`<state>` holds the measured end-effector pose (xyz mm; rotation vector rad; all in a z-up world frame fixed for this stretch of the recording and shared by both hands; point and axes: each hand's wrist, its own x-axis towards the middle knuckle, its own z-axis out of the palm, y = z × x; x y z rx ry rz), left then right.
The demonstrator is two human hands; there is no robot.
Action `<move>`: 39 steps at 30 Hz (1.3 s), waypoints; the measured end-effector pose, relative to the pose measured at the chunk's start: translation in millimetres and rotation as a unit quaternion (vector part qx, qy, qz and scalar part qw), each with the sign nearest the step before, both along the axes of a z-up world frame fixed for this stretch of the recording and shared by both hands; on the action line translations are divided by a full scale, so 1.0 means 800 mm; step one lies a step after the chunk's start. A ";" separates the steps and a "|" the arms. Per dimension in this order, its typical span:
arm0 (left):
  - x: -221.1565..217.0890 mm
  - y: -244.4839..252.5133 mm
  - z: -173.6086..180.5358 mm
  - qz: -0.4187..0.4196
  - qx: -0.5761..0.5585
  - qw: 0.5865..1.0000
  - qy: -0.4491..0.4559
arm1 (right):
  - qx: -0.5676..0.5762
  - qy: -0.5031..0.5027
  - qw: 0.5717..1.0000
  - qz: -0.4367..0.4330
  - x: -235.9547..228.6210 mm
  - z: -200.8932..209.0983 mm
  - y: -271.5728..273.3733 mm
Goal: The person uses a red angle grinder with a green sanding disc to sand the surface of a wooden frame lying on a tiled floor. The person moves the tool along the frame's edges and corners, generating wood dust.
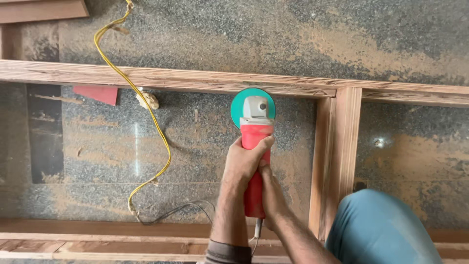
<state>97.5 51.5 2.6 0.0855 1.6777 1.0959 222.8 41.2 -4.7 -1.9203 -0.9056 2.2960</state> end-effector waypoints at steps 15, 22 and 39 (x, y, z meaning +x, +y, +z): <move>0.013 -0.092 0.059 0.152 0.060 0.986 -0.019 | 0.246 0.009 0.956 0.160 0.013 0.058 -0.065; -0.021 -0.149 0.126 0.239 0.177 0.943 -0.152 | 0.297 0.034 0.899 0.319 -0.005 0.150 -0.093; -0.194 -0.231 0.288 0.081 0.052 0.995 0.004 | 0.104 0.286 0.937 0.171 -0.102 0.177 -0.197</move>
